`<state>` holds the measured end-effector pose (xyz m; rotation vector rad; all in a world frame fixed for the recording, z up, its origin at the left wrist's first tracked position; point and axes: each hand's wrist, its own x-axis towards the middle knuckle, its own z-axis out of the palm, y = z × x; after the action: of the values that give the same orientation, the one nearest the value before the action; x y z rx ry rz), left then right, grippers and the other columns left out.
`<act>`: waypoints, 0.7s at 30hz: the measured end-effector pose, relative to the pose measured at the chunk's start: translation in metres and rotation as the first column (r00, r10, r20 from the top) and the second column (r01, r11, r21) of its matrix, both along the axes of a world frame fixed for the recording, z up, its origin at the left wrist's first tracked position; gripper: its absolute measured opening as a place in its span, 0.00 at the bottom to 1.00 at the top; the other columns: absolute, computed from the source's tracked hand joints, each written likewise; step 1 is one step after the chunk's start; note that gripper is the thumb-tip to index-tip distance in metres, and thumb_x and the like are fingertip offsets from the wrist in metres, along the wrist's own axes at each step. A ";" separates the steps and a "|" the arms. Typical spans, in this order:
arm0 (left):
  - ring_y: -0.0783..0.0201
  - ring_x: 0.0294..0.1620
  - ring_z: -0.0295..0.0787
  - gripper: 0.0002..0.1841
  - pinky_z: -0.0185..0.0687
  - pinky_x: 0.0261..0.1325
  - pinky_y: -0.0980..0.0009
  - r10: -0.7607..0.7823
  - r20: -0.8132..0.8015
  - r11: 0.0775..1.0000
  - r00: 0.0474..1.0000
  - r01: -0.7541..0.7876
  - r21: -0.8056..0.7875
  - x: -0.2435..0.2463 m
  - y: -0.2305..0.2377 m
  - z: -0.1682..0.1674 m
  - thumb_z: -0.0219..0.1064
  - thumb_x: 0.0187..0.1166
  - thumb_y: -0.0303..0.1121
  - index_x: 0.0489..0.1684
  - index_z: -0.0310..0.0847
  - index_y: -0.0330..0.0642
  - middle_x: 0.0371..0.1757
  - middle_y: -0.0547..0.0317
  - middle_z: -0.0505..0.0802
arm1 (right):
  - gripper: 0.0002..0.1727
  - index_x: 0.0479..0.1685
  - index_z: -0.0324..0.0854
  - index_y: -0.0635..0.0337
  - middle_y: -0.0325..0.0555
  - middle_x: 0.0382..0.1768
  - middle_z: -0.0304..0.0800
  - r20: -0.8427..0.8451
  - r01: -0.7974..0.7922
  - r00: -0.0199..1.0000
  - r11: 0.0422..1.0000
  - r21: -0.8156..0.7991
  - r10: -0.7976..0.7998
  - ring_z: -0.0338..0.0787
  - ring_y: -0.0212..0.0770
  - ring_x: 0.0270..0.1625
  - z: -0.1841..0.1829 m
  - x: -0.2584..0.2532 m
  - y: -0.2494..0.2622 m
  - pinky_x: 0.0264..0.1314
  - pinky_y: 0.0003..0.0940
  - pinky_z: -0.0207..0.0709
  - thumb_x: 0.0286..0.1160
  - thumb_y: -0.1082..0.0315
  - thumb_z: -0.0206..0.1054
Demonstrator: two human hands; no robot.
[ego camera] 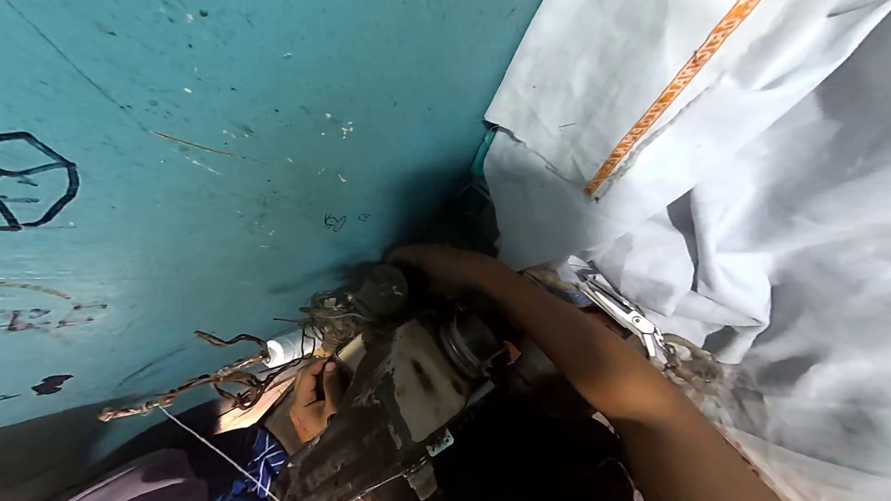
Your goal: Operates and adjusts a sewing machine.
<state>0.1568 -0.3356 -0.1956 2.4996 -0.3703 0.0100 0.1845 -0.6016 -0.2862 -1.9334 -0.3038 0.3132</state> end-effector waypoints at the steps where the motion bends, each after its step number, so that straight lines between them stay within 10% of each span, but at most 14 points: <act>1: 0.69 0.49 0.82 0.16 0.72 0.58 0.84 0.007 -0.007 1.000 1.000 -0.007 0.002 0.000 -0.002 0.001 0.56 0.82 0.21 0.46 0.76 0.05 0.45 0.23 0.87 | 0.47 0.84 0.68 0.57 0.60 0.76 0.77 -0.006 -0.004 1.000 1.000 -0.010 0.004 0.78 0.59 0.78 0.003 -0.001 0.000 0.81 0.59 0.69 0.55 0.80 0.82; 21: 0.79 0.44 0.77 0.14 0.68 0.52 0.92 0.059 -0.054 0.996 0.997 -0.062 -0.063 -0.002 -0.017 0.011 0.56 0.80 0.16 0.45 0.75 0.02 0.40 0.26 0.86 | 0.49 0.86 0.66 0.52 0.60 0.73 0.81 -0.142 -0.097 0.985 0.995 -0.001 0.096 0.82 0.62 0.74 0.009 0.004 -0.010 0.73 0.67 0.73 0.56 0.80 0.81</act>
<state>0.1546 -0.3522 -0.1845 2.4411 -0.2682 -0.0184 0.1881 -0.6112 -0.2771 -1.8968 -0.3032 0.5146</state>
